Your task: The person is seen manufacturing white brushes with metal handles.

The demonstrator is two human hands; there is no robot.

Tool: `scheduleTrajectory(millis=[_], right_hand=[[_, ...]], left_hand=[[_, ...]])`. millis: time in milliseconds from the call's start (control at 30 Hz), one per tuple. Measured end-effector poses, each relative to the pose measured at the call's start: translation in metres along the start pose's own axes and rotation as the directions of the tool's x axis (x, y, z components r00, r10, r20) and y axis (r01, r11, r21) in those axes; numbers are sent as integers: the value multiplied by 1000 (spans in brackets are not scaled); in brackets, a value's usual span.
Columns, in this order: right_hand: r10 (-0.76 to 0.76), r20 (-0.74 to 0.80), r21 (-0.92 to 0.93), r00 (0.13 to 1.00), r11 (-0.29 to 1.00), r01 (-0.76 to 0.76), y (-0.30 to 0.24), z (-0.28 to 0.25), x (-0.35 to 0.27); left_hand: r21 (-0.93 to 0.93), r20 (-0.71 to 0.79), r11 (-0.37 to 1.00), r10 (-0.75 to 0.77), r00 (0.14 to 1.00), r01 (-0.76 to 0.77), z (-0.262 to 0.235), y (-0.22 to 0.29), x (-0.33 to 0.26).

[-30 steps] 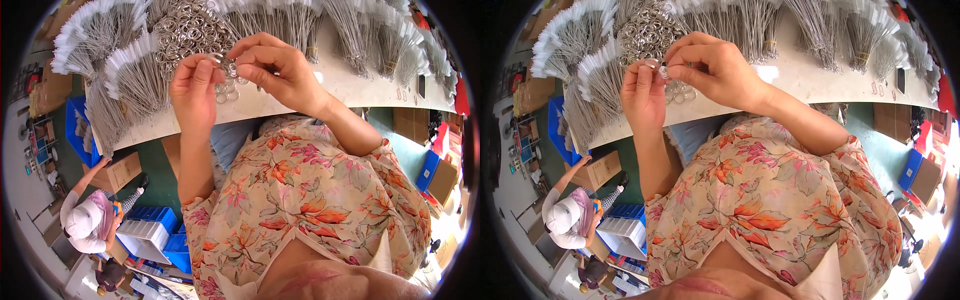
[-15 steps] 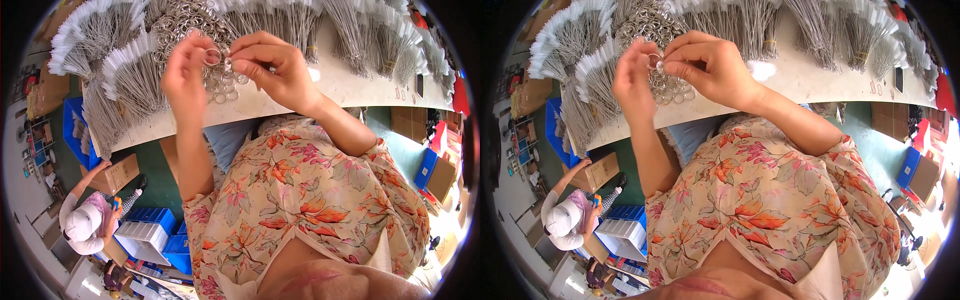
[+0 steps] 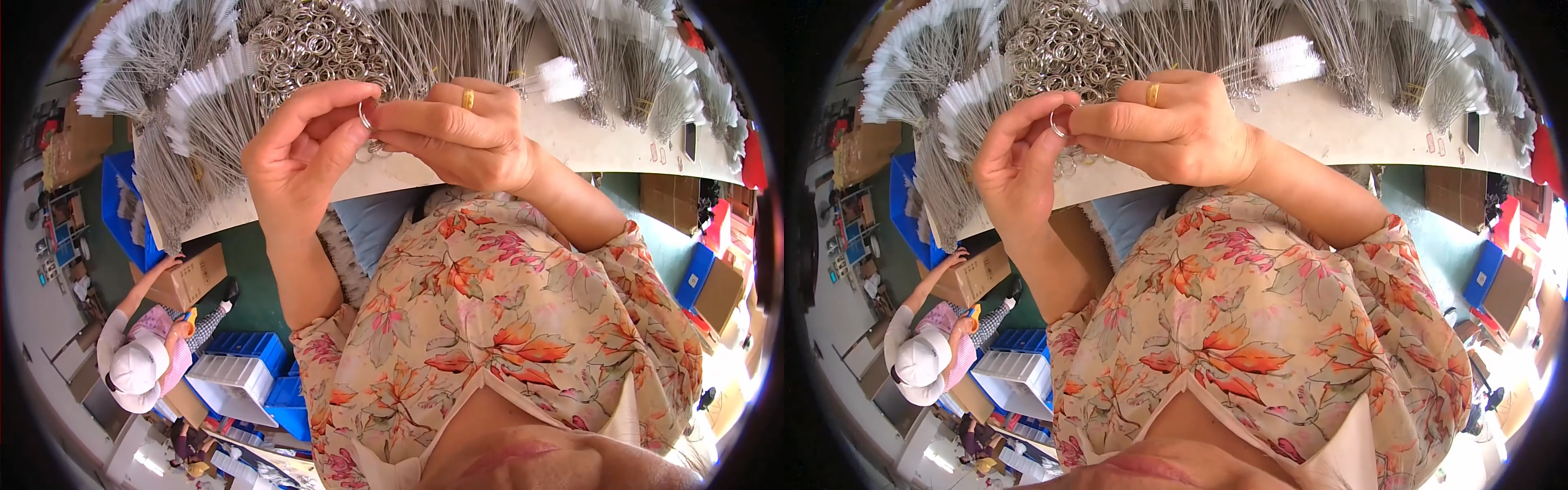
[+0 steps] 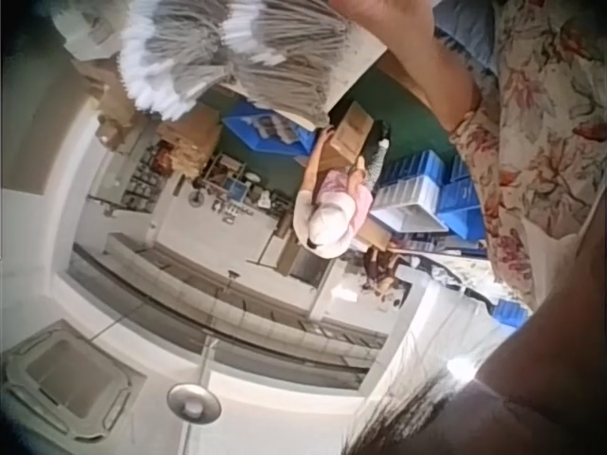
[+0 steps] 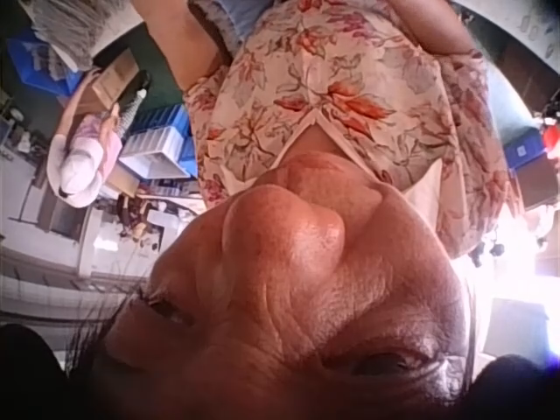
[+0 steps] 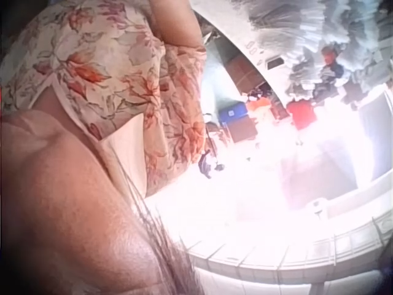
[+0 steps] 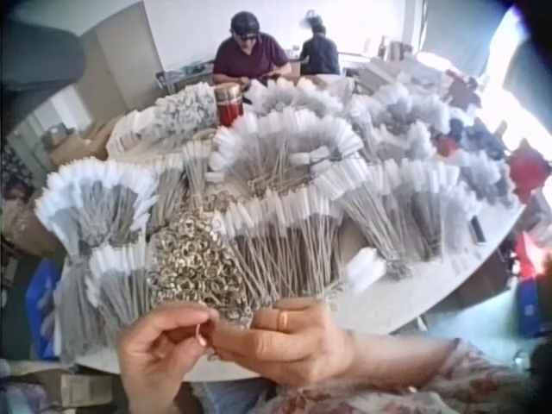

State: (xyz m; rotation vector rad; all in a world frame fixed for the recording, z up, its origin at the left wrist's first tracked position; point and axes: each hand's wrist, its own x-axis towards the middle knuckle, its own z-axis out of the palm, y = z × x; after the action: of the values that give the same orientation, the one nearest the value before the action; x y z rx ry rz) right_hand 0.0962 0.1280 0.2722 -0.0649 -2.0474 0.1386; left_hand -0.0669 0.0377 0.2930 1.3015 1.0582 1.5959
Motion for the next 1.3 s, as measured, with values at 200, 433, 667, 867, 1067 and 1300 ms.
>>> scheduleTrajectory(millis=[200,433,667,867,1067,1300], right_hand=[[-58,32,58,998,997,56,1,-3,4],[168,94,325,981,926,-190,-7,-10,7],[655,600,657,458,-76,-750,-23,-21,36],[582,650,611,489,-18,-792,-9,-12,30],[552,620,372,558,420,-828,-11,-9,31],[313,511,-48,801,940,-336,-27,2,-82]], left_hand=[[-5,24,999,42,999,-42,0,3,-5],[257,-73,943,235,969,-210,13,4,-10],[533,-66,767,458,886,-356,20,7,-14],[437,-135,871,312,940,-227,12,10,-12],[378,-28,923,93,995,-75,-17,9,-11],[522,-507,742,-127,852,421,-181,4,-15]])
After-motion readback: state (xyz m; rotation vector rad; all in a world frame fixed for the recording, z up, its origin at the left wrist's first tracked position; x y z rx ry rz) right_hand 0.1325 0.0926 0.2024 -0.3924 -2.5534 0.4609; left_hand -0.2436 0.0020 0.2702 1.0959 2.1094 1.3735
